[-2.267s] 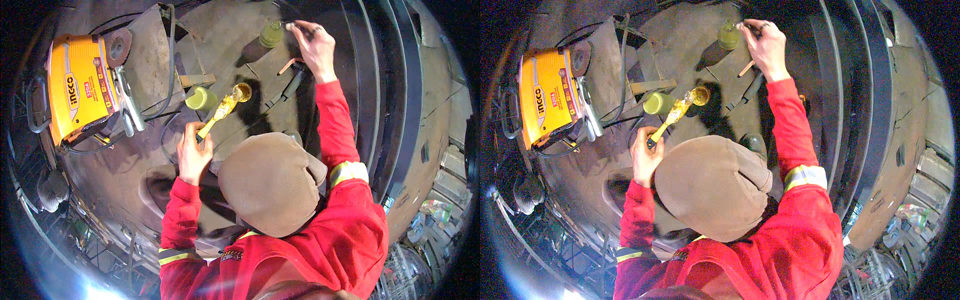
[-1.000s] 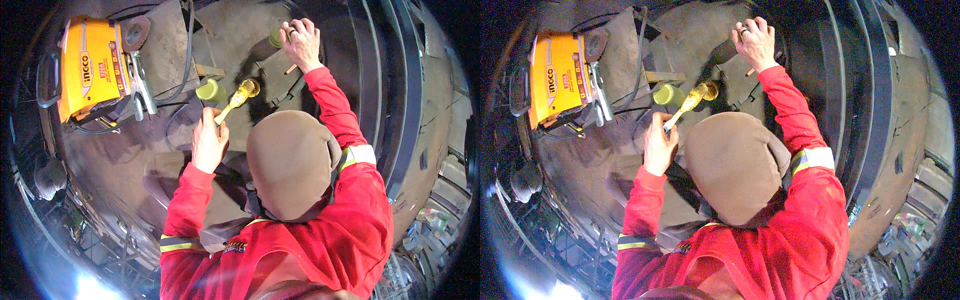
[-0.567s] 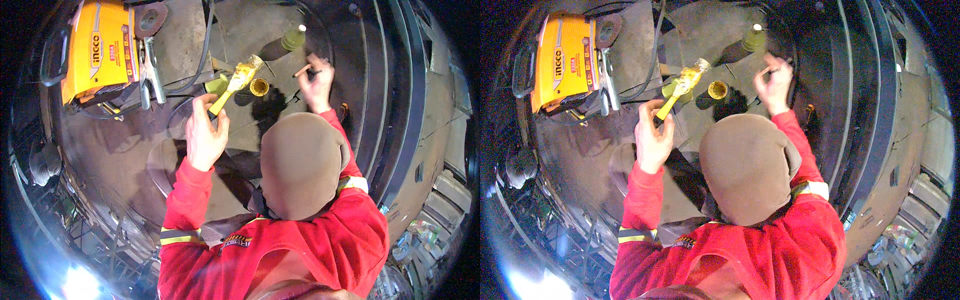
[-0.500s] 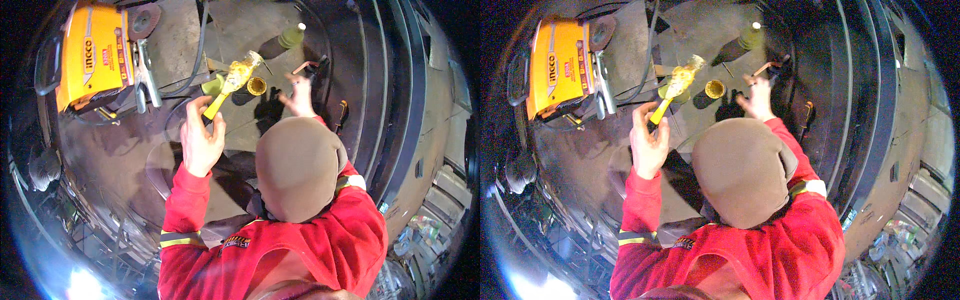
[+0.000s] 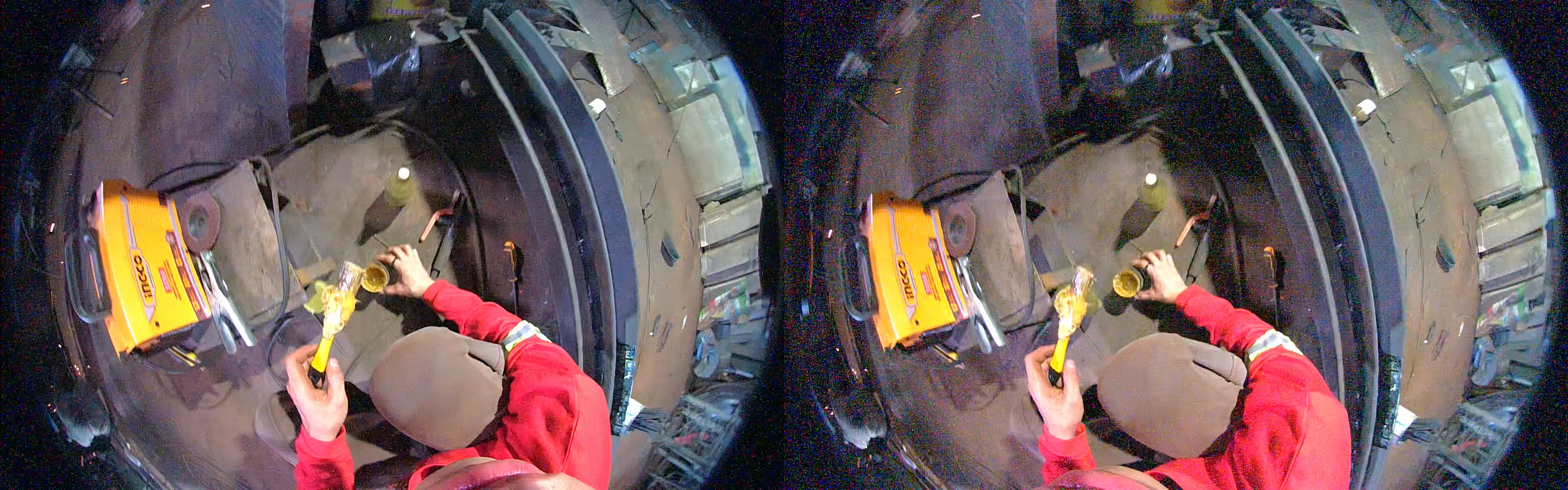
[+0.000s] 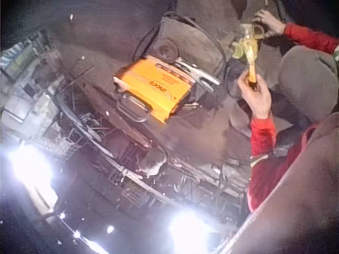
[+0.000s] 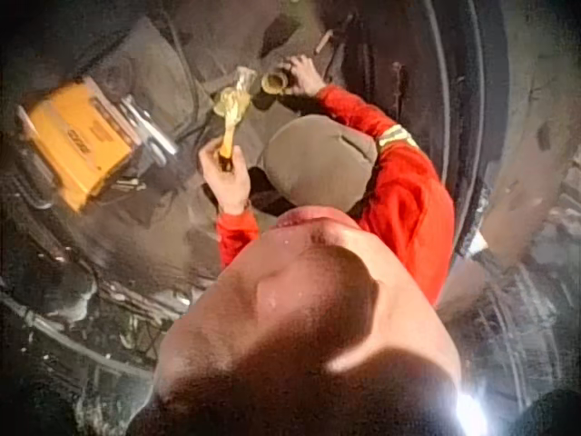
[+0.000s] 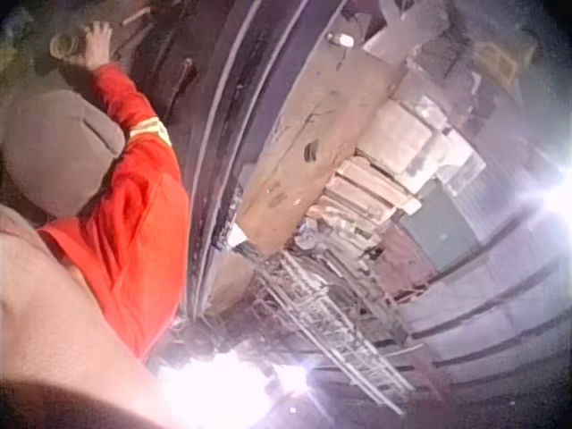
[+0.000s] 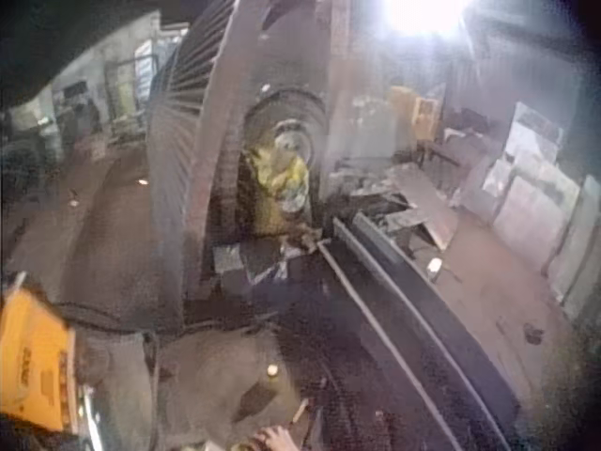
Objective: The person pours a yellow viscous liquid from a plastic bottle onto a dark metal sheet and spreads it evenly using a yellow brush. The person works in a workshop environment, handling the bottle and brush to coat the surface of the metal piece.
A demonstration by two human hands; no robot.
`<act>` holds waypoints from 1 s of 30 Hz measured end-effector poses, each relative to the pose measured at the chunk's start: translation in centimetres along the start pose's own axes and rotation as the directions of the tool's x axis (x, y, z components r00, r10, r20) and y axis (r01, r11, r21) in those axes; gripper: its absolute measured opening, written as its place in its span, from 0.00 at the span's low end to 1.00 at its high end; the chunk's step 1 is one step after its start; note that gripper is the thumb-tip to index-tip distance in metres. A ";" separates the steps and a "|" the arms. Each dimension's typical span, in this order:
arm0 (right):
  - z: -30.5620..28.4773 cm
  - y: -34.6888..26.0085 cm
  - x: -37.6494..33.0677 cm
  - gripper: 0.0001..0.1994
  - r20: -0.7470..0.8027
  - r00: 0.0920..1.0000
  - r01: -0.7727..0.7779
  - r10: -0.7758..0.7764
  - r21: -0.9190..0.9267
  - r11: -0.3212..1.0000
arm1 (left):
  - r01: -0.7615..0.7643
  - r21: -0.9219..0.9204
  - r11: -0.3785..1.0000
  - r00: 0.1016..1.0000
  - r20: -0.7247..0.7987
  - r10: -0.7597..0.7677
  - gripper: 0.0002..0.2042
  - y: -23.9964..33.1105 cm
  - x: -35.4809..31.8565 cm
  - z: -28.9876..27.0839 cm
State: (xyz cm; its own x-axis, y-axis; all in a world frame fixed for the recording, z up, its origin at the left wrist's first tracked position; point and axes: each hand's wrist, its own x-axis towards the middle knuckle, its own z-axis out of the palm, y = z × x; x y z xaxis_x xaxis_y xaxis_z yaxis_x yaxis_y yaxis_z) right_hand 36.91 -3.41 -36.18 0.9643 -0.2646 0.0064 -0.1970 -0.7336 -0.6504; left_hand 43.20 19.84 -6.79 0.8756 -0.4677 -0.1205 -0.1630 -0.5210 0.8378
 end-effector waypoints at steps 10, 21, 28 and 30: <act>1.4 -2.2 -0.3 0.38 -0.185 0.981 -0.029 0.056 0.141 0.990 | -0.010 -0.031 0.999 1.000 -0.029 0.009 0.12 0.9 0.9 0.9; -21.5 -10.5 -2.3 0.35 -0.249 0.912 -0.108 0.326 0.621 0.777 | 0.256 -0.257 0.932 0.961 -0.039 -0.275 0.10 7.7 2.3 0.6; -41.4 -18.0 -10.3 0.43 -0.167 0.787 -0.205 0.594 0.837 0.507 | 0.343 -0.046 0.938 0.932 0.142 -0.333 0.07 22.1 2.0 -0.2; -45.2 -18.2 -13.3 0.42 -0.167 0.728 -0.249 0.665 0.839 0.484 | 0.286 0.077 0.955 0.931 0.213 -0.296 0.06 26.8 2.7 1.0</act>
State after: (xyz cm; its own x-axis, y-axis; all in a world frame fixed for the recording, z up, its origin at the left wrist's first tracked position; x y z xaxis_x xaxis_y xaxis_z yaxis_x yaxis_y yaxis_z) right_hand 19.65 -14.86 9.93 0.5414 -0.7851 -0.3008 -0.1870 0.2364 -0.9535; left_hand 40.73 3.95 14.79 0.7665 -0.4334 -0.4740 0.0603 -0.6862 0.7249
